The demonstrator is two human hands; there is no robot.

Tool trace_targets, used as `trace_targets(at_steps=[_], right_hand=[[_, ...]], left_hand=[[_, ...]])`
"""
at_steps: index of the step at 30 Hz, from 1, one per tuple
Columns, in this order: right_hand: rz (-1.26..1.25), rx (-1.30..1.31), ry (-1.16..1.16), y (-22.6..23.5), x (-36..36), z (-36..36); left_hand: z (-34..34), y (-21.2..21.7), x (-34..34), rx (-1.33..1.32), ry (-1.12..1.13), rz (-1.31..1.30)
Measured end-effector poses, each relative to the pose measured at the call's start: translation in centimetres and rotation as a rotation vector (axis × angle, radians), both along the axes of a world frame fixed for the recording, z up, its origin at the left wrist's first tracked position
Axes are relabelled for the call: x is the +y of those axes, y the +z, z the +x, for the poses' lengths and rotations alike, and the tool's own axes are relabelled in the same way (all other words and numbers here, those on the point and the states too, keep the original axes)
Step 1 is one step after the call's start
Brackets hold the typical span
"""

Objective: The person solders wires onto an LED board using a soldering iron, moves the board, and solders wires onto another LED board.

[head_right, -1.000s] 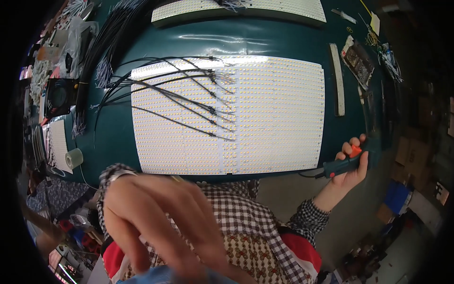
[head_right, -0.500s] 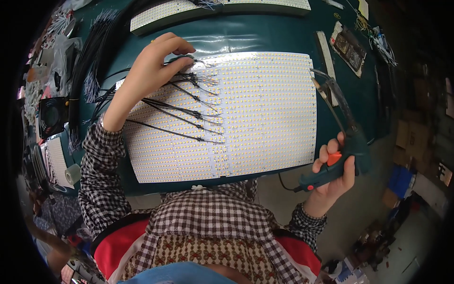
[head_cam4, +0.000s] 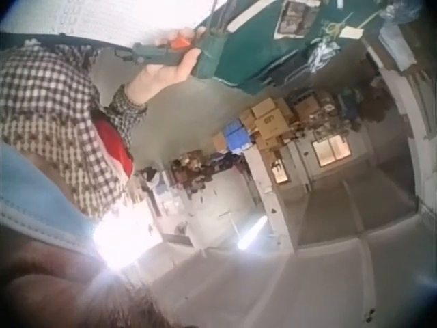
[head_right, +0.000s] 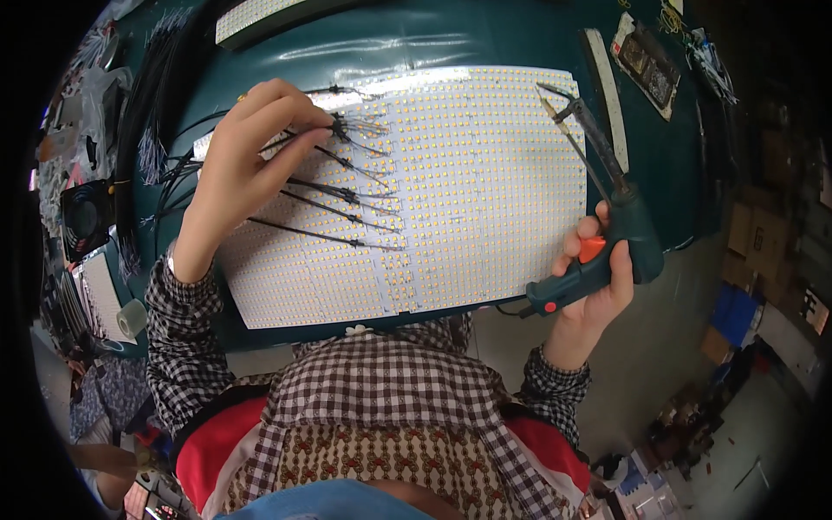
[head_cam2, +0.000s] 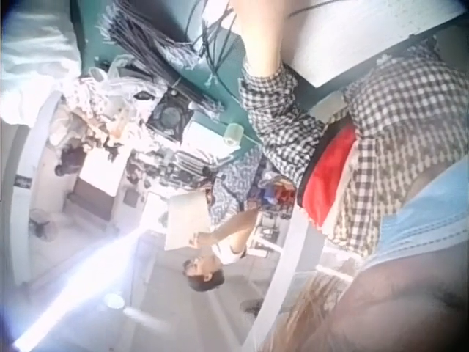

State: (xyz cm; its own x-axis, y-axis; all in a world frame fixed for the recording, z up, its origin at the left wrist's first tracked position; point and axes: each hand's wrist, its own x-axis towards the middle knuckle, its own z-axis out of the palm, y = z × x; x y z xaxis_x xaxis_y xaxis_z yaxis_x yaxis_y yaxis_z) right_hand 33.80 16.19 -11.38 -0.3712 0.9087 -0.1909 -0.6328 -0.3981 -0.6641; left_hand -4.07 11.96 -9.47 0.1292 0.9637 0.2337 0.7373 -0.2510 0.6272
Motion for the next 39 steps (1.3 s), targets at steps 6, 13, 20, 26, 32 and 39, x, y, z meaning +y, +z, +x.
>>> trace_targets(at_steps=[6,13,20,26,32,39], right_hand=[[-0.005,-0.003,-0.021,-0.2,0.2,0.1],[0.040,0.040,-0.032,-0.4,0.5,1.8],[0.049,-0.020,-0.120,-0.1,0.6,2.5],[0.110,-0.067,-0.163,0.6,0.7,2.8],[0.153,-0.063,-0.161,0.8,0.9,2.7],[0.168,-0.069,-0.147,0.4,1.3,3.1]], left_hand=[[1.2,-0.2,-2.1,-0.063,-0.019,-0.025],[-2.2,0.3,-3.2,-0.003,0.234,0.017],[-10.8,-1.1,-1.4,0.092,0.664,0.163],[-11.6,-0.5,6.4,0.068,0.471,0.327],[-12.1,-1.8,14.6,0.216,0.358,0.384],[-11.9,-2.1,17.0,0.196,0.245,0.355]])
